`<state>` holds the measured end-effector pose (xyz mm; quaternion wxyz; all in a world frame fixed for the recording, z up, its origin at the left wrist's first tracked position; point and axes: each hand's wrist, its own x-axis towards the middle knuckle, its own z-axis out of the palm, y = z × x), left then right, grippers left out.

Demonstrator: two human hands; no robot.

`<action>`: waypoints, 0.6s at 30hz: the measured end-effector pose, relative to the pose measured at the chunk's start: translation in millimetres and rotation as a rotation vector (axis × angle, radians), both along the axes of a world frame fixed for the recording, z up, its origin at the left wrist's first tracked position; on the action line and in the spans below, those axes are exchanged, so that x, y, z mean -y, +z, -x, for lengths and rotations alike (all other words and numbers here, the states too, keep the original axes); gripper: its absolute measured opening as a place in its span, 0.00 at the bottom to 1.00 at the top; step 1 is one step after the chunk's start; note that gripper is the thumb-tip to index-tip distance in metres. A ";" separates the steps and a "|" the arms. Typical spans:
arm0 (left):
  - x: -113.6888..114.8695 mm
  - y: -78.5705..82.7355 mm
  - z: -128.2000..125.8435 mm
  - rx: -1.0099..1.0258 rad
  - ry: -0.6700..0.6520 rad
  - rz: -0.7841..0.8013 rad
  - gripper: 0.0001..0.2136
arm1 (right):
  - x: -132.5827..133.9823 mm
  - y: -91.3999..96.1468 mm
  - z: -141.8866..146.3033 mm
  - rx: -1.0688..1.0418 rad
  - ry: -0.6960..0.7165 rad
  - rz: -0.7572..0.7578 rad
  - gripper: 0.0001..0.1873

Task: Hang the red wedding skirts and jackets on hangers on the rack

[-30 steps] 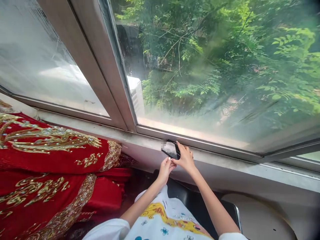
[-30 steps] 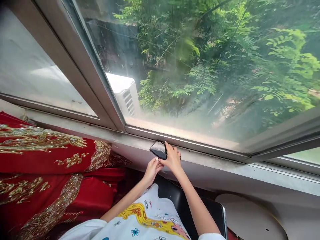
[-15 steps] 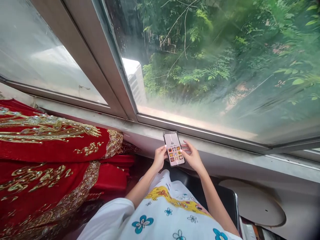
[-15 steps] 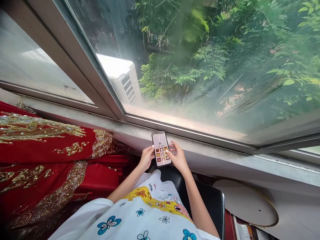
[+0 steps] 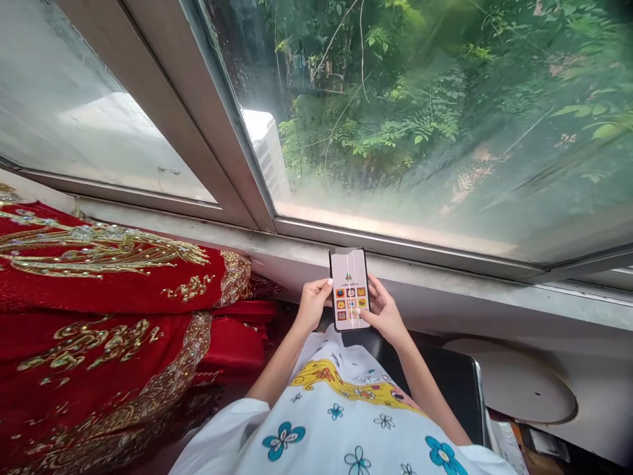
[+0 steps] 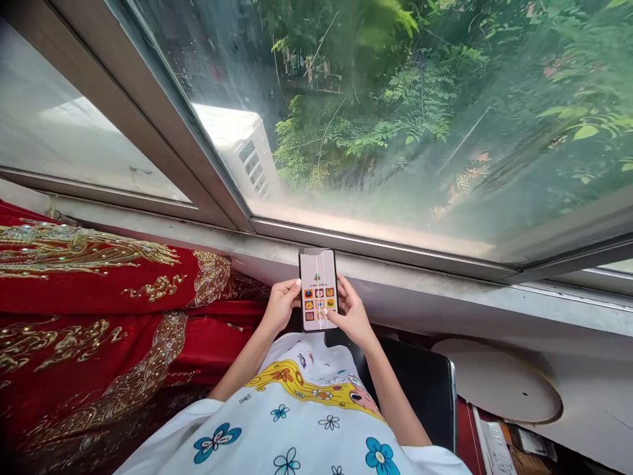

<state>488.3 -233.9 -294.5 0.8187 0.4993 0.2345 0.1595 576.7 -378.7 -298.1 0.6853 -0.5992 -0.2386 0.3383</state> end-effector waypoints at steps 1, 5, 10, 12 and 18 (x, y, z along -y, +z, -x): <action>-0.8 3.5 2.4 0.000 -0.014 -0.030 0.17 | -3.2 1.3 2.6 -0.007 -0.059 0.021 0.42; -0.7 10.4 12.9 -0.018 -0.028 -0.097 0.17 | -11.4 6.6 14.7 -0.042 -0.261 0.054 0.28; 0.8 14.6 24.3 0.002 -0.026 -0.069 0.16 | -5.5 17.6 30.7 0.014 -0.070 -0.096 0.33; 0.5 17.8 28.0 0.013 -0.034 -0.064 0.17 | -2.0 22.1 36.2 0.072 -0.014 -0.105 0.37; -0.3 25.6 37.2 0.027 -0.026 -0.051 0.16 | 1.4 30.0 47.9 0.104 0.032 -0.121 0.41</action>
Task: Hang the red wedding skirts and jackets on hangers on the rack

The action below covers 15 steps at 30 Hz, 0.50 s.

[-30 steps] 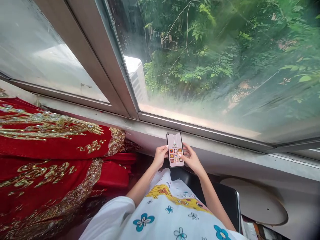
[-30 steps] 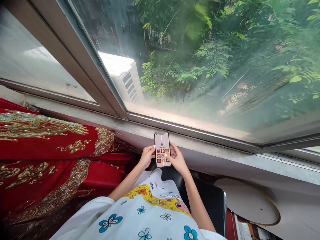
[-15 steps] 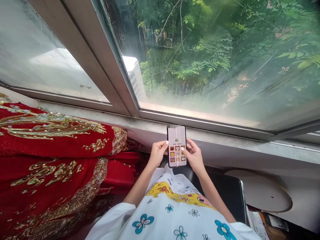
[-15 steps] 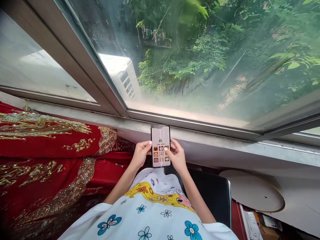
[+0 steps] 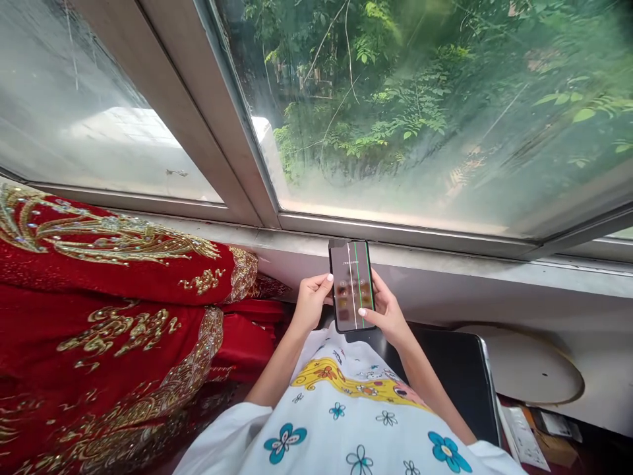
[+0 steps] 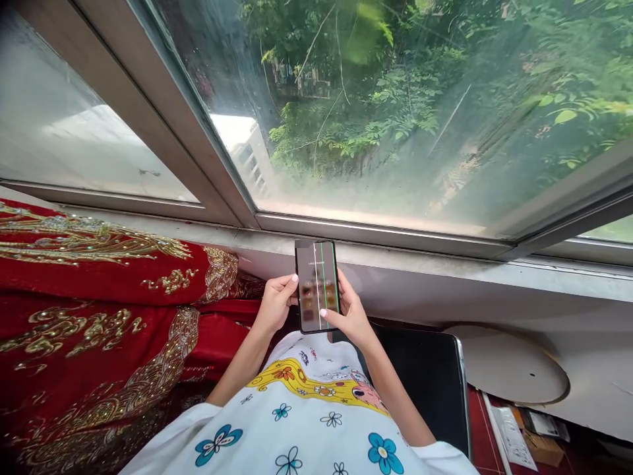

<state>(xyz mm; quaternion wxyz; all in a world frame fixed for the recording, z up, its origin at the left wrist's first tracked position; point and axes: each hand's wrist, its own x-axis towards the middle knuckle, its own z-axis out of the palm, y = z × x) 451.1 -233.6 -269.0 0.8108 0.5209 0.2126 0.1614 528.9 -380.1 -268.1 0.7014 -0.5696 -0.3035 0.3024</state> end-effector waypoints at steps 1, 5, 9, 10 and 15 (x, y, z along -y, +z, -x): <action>0.0 0.7 1.3 0.003 -0.002 -0.007 0.15 | 0.0 0.4 1.5 0.004 0.000 0.005 0.42; 0.2 3.6 5.8 0.020 -0.004 -0.019 0.15 | -0.4 0.0 6.8 0.045 -0.023 0.077 0.46; 0.3 5.7 9.8 0.029 0.014 -0.014 0.15 | -3.3 -0.3 8.6 0.054 -0.038 0.124 0.46; 0.2 5.9 10.8 0.033 0.021 -0.012 0.15 | -4.5 0.3 8.4 0.057 -0.038 0.119 0.45; -1.1 7.2 15.1 0.044 0.049 0.008 0.14 | -10.1 5.1 7.5 0.068 0.011 0.027 0.39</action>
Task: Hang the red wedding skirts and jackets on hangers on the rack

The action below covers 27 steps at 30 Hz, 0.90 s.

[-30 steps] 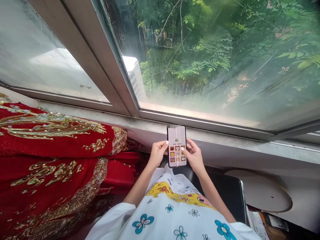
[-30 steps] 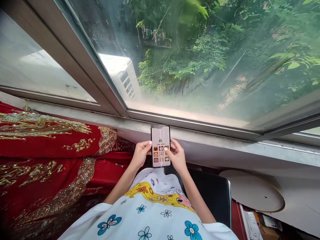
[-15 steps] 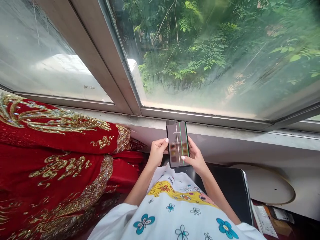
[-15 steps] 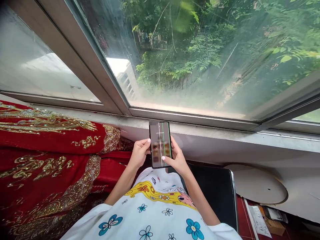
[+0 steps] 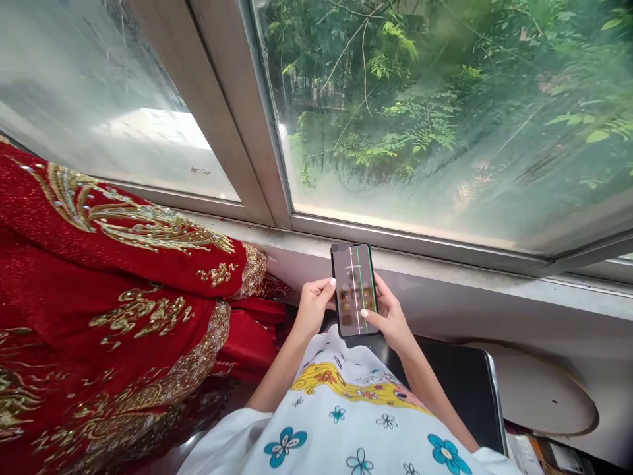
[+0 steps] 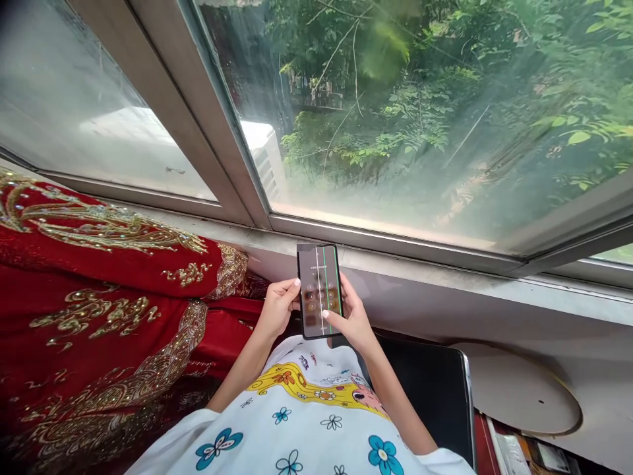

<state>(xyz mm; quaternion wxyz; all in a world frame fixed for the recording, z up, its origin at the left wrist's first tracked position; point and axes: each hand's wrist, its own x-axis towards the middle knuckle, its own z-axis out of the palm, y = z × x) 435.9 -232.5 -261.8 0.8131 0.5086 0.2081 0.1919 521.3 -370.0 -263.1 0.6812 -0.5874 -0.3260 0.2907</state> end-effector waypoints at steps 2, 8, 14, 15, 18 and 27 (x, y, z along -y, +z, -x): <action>-0.6 1.3 1.2 -0.002 0.003 -0.002 0.15 | -1.1 1.4 0.3 0.013 0.007 0.017 0.41; 0.3 5.6 3.4 -0.008 0.008 -0.027 0.17 | 0.2 4.8 0.0 0.010 0.043 0.015 0.42; 2.5 11.8 4.5 0.000 0.009 -0.004 0.17 | 5.5 6.0 -2.1 0.043 0.096 -0.021 0.45; 2.9 12.7 4.6 -0.001 0.007 -0.007 0.18 | 5.9 5.9 -1.9 0.043 0.092 -0.005 0.46; 5.2 14.5 4.3 -0.010 -0.002 -0.030 0.17 | 5.9 7.1 -0.7 -0.002 -0.033 0.035 0.38; 14.0 15.4 0.3 -0.013 -0.055 -0.040 0.14 | 20.4 10.7 -0.7 0.023 -0.088 0.037 0.35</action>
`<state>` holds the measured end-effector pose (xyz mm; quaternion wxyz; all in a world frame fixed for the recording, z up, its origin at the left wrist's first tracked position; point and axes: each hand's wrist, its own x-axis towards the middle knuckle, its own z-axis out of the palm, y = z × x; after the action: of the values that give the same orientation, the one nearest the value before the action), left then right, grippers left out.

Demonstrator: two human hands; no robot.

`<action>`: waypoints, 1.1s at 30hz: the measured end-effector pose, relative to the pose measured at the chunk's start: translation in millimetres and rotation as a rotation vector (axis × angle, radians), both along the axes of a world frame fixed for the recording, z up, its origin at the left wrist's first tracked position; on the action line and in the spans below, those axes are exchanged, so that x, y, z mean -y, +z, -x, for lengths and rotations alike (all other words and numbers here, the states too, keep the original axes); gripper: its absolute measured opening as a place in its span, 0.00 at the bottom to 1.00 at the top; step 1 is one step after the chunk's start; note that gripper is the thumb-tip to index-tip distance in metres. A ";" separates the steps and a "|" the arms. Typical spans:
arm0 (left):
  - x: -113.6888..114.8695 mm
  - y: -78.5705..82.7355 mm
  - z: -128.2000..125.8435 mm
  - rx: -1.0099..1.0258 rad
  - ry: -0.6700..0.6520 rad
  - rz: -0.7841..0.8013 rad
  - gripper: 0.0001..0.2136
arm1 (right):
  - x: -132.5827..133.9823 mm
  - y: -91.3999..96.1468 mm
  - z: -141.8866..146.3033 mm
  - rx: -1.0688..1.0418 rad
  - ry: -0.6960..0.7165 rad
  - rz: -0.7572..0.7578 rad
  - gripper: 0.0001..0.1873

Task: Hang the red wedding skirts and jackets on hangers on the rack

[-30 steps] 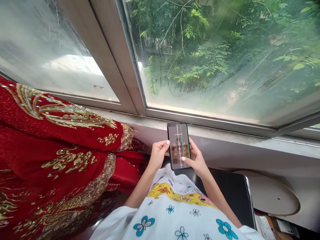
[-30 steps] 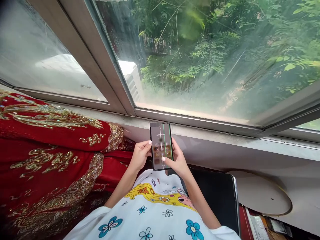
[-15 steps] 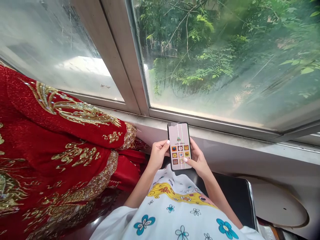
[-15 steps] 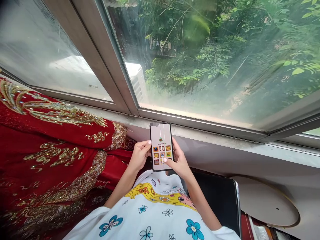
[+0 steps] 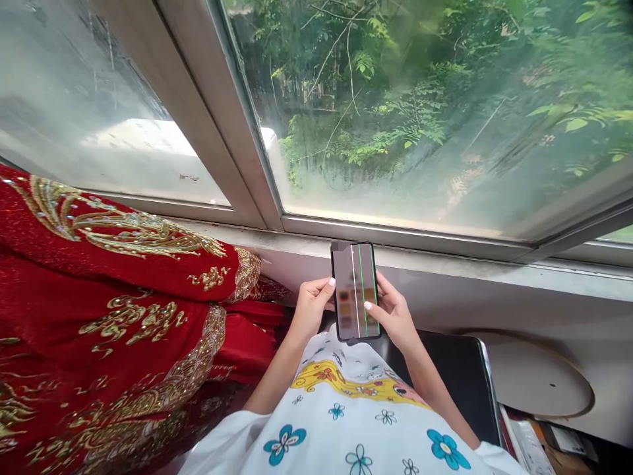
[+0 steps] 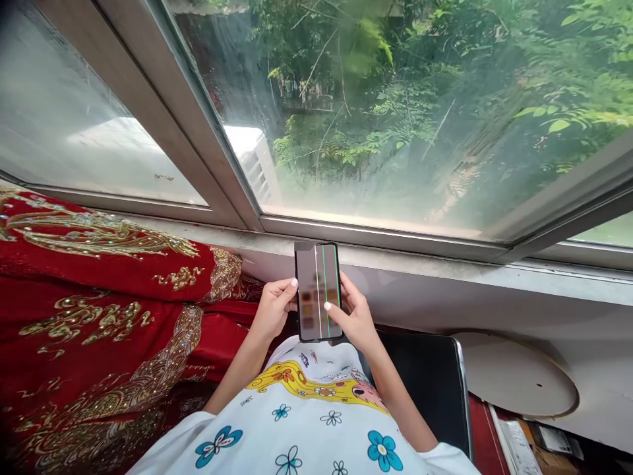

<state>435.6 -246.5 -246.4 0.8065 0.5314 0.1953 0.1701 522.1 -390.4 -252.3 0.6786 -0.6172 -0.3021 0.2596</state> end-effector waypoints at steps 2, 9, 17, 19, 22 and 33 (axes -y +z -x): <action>0.7 0.3 -0.8 0.010 -0.010 0.009 0.14 | 4.0 -0.4 0.3 0.024 0.042 -0.006 0.39; 2.8 2.5 -0.5 0.005 -0.029 0.029 0.14 | 10.3 3.8 3.8 0.043 0.096 0.012 0.44; 3.0 7.1 2.6 -0.011 -0.055 0.043 0.15 | 9.2 4.5 10.5 0.014 0.079 -0.049 0.42; 3.8 7.5 2.5 -0.012 -0.078 0.039 0.15 | 10.4 3.8 11.5 0.000 0.066 -0.055 0.41; 6.7 7.8 1.6 -0.012 -0.100 0.045 0.15 | 12.9 2.2 13.5 -0.011 0.024 -0.067 0.41; 24.6 6.5 -7.3 -0.084 -0.200 0.067 0.15 | 33.5 4.7 20.0 -0.065 -0.152 -0.050 0.37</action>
<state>442.9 -271.1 -239.9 0.8279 0.5276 0.1806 0.0598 502.1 -423.9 -247.6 0.7209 -0.6124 -0.2386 0.2198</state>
